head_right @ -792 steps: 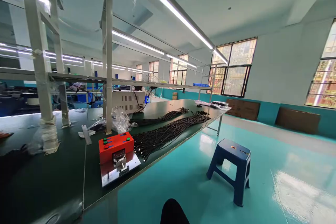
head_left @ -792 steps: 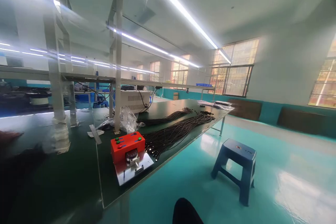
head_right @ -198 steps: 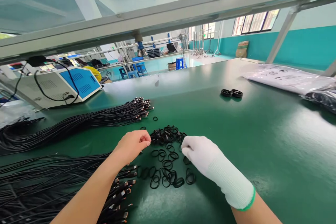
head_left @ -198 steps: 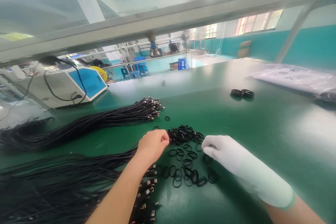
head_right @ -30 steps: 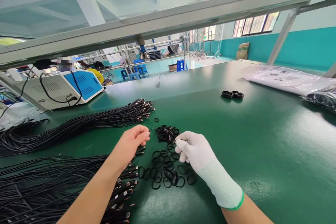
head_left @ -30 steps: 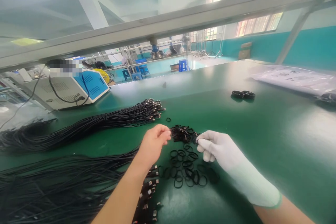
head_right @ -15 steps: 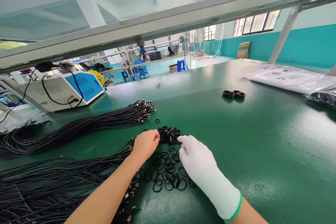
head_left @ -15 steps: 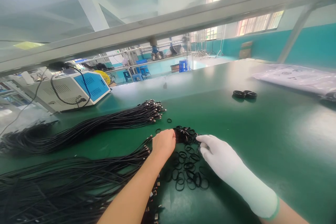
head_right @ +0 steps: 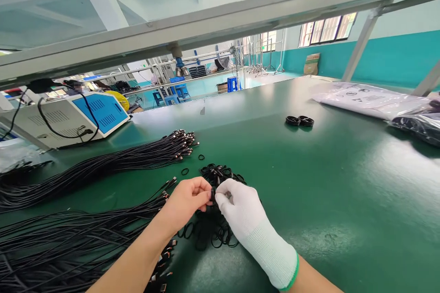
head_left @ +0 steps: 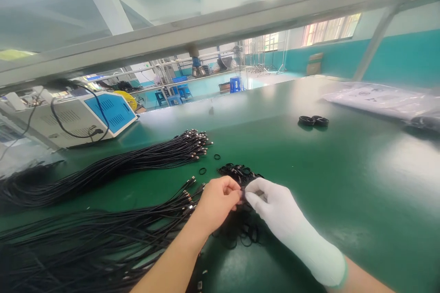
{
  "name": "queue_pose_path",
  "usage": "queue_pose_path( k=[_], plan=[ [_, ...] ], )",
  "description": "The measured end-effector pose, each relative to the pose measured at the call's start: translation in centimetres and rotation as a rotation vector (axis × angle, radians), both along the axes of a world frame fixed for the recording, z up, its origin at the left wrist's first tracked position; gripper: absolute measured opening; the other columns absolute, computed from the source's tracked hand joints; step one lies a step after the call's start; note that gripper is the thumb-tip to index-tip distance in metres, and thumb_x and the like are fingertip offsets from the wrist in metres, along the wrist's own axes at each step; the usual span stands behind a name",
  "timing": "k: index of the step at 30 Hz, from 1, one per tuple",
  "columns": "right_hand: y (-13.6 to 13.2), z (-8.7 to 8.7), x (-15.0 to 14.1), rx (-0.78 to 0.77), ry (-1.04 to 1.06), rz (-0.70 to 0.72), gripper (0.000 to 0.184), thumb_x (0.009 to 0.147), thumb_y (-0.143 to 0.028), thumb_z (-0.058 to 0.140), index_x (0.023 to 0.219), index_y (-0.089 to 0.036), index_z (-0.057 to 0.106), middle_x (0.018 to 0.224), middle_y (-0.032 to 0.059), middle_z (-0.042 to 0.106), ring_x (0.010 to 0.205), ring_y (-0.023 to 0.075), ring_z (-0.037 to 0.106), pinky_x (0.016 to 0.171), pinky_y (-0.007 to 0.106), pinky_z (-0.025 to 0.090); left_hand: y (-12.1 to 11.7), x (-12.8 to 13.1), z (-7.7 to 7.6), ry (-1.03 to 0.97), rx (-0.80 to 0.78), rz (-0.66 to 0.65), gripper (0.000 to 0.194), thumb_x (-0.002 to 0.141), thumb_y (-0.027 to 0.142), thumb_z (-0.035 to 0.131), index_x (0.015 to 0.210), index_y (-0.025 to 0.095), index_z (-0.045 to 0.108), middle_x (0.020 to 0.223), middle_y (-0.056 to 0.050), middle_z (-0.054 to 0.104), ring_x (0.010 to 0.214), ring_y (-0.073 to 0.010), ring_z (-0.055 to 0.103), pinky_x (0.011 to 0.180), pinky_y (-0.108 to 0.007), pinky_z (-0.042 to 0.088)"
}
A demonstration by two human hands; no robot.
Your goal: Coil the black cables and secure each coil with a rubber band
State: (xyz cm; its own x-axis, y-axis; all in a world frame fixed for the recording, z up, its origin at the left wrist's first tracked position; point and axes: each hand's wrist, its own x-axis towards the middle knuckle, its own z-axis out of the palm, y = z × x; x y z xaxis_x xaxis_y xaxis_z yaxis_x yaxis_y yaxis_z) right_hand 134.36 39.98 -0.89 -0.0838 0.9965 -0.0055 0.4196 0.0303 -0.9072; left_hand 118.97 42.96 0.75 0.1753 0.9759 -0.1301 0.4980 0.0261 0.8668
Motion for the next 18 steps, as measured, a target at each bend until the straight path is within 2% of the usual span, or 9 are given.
queue_pose_path(
  k=[3,5,7,10,12,14,16,18],
  plan=[
    [0.1,0.4,0.6,-0.008,-0.017,0.013,0.013,0.072,-0.017,0.042,0.065,-0.019,0.052,0.057,-0.0038,0.052,0.049,0.0097,0.044,0.048,0.02,0.036,0.8,-2.3,0.6,0.032,0.112,0.178,0.007,0.068,0.025,0.054,0.068,0.018,0.056,0.057,0.003,0.058,0.054,-0.0121,0.054,0.053,-0.022,0.038],
    [0.2,0.5,0.9,-0.015,-0.029,0.006,0.013,0.072,-0.017,0.042,0.063,-0.019,0.05,0.056,-0.0036,0.05,0.049,0.0099,0.044,0.047,0.02,0.035,1.2,-3.7,1.0,0.029,0.133,0.23,0.009,0.069,0.027,0.054,0.069,0.018,0.055,0.059,0.003,0.059,0.056,-0.0125,0.055,0.055,-0.022,0.039],
    [0.3,0.4,0.8,-0.012,-0.01,-0.015,0.012,0.073,-0.019,0.043,0.068,-0.019,0.054,0.06,-0.0025,0.054,0.052,0.011,0.048,0.05,0.021,0.038,0.9,-3.9,1.1,0.004,0.096,0.194,0.011,0.069,0.029,0.055,0.069,0.018,0.055,0.058,0.002,0.059,0.057,-0.0131,0.057,0.057,-0.023,0.042],
    [0.0,-0.1,0.1,-0.042,0.152,0.012,0.023,0.074,-0.025,0.05,0.093,-0.02,0.06,0.079,0.0006,0.063,0.058,0.0124,0.054,0.056,0.023,0.045,-0.8,-1.7,0.6,-0.01,0.022,0.062,0.011,0.07,0.028,0.054,0.071,0.018,0.058,0.058,0.001,0.061,0.055,-0.0139,0.058,0.057,-0.024,0.045],
    [-0.2,-0.3,-0.2,-0.056,0.194,0.031,0.024,0.074,-0.024,0.049,0.094,-0.019,0.06,0.074,0.0,0.063,0.056,0.0121,0.054,0.055,0.023,0.045,-1.9,0.0,0.3,0.101,0.075,0.019,0.009,0.072,0.024,0.052,0.07,0.019,0.059,0.059,0.001,0.061,0.056,-0.0141,0.058,0.056,-0.024,0.043],
    [-0.4,0.0,-0.1,-0.047,0.141,0.012,0.017,0.074,-0.019,0.045,0.083,-0.019,0.06,0.059,-0.003,0.057,0.051,0.0117,0.053,0.052,0.022,0.043,-2.4,0.8,0.4,0.282,0.208,0.047,0.01,0.073,0.021,0.05,0.066,0.021,0.059,0.059,0.003,0.061,0.056,-0.0133,0.056,0.056,-0.024,0.04],
    [-0.3,0.5,0.5,-0.019,0.075,-0.044,0.016,0.074,-0.016,0.044,0.079,-0.019,0.058,0.054,-0.0043,0.055,0.05,0.0117,0.053,0.052,0.021,0.042,-2.2,0.1,0.9,0.431,0.318,0.151,0.011,0.074,0.021,0.049,0.068,0.022,0.058,0.06,0.003,0.061,0.056,-0.0128,0.056,0.057,-0.024,0.039],
    [-0.1,0.8,1.1,0.013,0.001,-0.096,0.017,0.076,-0.016,0.043,0.08,-0.02,0.059,0.056,-0.0043,0.056,0.051,0.0121,0.054,0.054,0.022,0.042,-1.4,-1.4,1.4,0.58,0.325,0.18,0.015,0.078,0.023,0.046,0.073,0.022,0.06,0.063,0.003,0.063,0.059,-0.0133,0.058,0.058,-0.024,0.04]
  ],
)
